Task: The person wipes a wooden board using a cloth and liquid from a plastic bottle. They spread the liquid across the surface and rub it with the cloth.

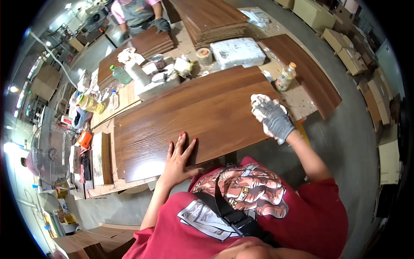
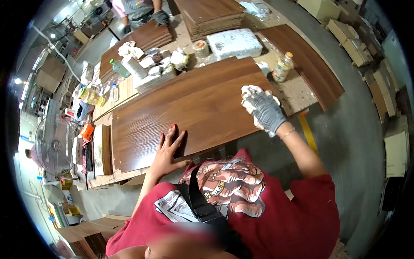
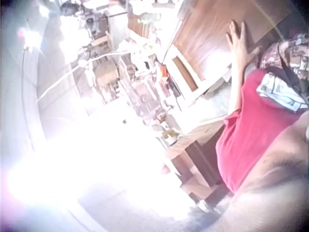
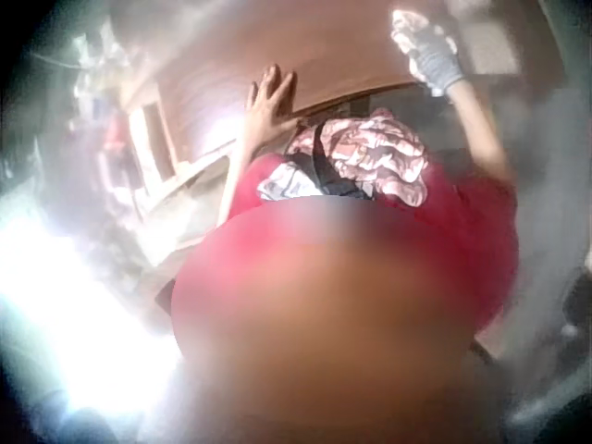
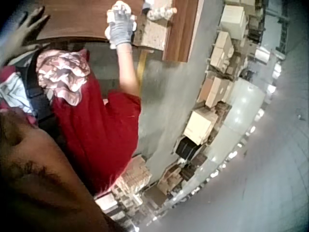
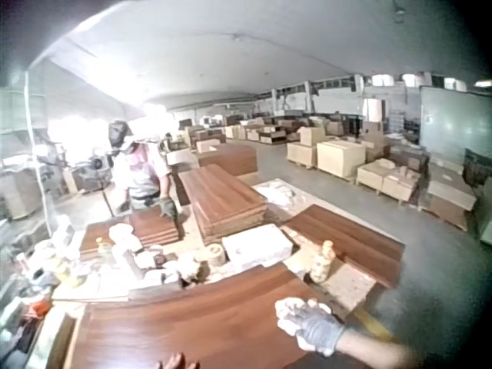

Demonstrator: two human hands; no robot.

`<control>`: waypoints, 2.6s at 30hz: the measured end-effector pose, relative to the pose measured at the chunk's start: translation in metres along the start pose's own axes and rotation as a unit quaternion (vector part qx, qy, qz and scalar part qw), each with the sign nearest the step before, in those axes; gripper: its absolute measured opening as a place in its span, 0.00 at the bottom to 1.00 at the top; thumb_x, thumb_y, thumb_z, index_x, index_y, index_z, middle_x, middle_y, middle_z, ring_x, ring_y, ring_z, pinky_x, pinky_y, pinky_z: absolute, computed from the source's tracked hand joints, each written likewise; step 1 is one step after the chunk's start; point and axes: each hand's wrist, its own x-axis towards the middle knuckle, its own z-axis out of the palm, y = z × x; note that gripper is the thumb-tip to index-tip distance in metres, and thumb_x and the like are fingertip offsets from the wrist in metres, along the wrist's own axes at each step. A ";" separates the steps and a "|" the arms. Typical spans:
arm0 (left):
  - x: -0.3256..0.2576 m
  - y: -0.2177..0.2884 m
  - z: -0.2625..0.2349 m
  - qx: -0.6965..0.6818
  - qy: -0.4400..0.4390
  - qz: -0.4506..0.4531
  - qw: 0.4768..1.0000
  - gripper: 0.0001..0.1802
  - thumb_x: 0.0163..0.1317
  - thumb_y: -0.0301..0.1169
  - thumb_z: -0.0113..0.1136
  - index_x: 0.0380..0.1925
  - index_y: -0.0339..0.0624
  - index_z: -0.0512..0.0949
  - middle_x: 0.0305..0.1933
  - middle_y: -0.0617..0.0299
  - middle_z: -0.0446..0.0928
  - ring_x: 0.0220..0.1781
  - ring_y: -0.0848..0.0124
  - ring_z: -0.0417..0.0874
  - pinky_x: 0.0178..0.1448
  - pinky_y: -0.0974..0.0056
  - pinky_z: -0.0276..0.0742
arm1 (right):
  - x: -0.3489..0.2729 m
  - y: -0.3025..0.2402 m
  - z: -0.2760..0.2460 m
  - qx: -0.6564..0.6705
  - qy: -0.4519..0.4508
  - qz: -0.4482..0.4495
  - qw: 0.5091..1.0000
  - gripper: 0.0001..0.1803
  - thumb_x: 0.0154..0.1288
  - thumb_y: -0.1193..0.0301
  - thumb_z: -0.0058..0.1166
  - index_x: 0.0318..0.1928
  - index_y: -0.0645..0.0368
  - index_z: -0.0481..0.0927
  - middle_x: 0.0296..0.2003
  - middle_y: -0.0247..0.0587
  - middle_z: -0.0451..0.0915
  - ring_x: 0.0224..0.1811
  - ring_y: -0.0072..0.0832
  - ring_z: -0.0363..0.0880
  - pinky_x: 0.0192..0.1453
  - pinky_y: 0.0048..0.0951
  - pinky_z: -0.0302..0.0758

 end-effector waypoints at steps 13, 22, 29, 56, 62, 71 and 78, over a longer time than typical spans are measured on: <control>-0.173 -0.158 -0.017 -0.064 0.274 -0.269 0.921 0.46 0.53 0.48 0.78 0.72 0.50 0.73 0.84 0.45 0.50 0.86 0.50 0.47 0.83 0.38 0.31 | 0.227 0.074 0.118 0.207 -0.020 0.261 0.943 0.20 0.76 0.57 0.44 0.60 0.48 0.78 0.63 0.41 0.78 0.64 0.35 0.78 0.66 0.38 0.77; -0.199 -0.171 -0.002 -0.111 0.342 -0.231 0.904 0.56 0.41 0.46 0.85 0.71 0.39 0.69 0.82 0.46 0.56 0.84 0.51 0.55 0.83 0.37 0.40 | 0.331 -0.125 0.108 0.035 0.009 -0.062 0.997 0.20 0.68 0.69 0.51 0.59 0.54 0.82 0.61 0.49 0.81 0.62 0.42 0.80 0.71 0.38 0.73; -0.186 -0.163 -0.018 -0.166 0.351 -0.202 0.899 0.53 0.42 0.41 0.85 0.70 0.40 0.71 0.81 0.48 0.59 0.83 0.53 0.58 0.85 0.40 0.32 | 0.409 -0.242 0.115 0.379 -0.030 -0.047 0.924 0.15 0.72 0.63 0.50 0.51 0.55 0.83 0.52 0.52 0.85 0.44 0.45 0.88 0.48 0.45 0.84; -0.192 -0.160 -0.021 -0.062 0.316 -0.237 0.917 0.60 0.44 0.51 0.83 0.74 0.39 0.63 0.82 0.46 0.57 0.83 0.48 0.55 0.83 0.35 0.38 | 0.302 -0.107 0.076 0.018 0.014 0.090 0.996 0.26 0.65 0.66 0.54 0.64 0.41 0.80 0.68 0.51 0.73 0.68 0.50 0.72 0.74 0.49 0.65; -0.191 -0.161 -0.022 -0.069 0.309 -0.237 0.918 0.60 0.44 0.50 0.83 0.74 0.39 0.63 0.82 0.45 0.57 0.84 0.48 0.54 0.83 0.35 0.36 | 0.217 0.080 0.086 0.004 -0.078 0.424 0.902 0.30 0.66 0.53 0.57 0.68 0.42 0.73 0.58 0.51 0.81 0.62 0.44 0.79 0.62 0.51 0.77; -0.194 -0.163 -0.021 -0.090 0.330 -0.217 0.914 0.59 0.43 0.48 0.83 0.74 0.41 0.65 0.80 0.51 0.62 0.83 0.48 0.55 0.83 0.36 0.35 | 0.211 0.093 0.117 0.010 0.061 0.280 0.958 0.26 0.69 0.59 0.57 0.65 0.50 0.77 0.63 0.43 0.78 0.60 0.37 0.80 0.62 0.36 0.78; -0.188 -0.160 -0.021 -0.098 0.336 -0.238 0.906 0.59 0.45 0.53 0.81 0.75 0.42 0.64 0.80 0.54 0.62 0.84 0.48 0.54 0.83 0.34 0.35 | 0.312 -0.140 0.059 -0.029 0.013 -0.019 0.999 0.29 0.54 0.64 0.62 0.59 0.54 0.80 0.66 0.49 0.75 0.69 0.48 0.73 0.76 0.44 0.65</control>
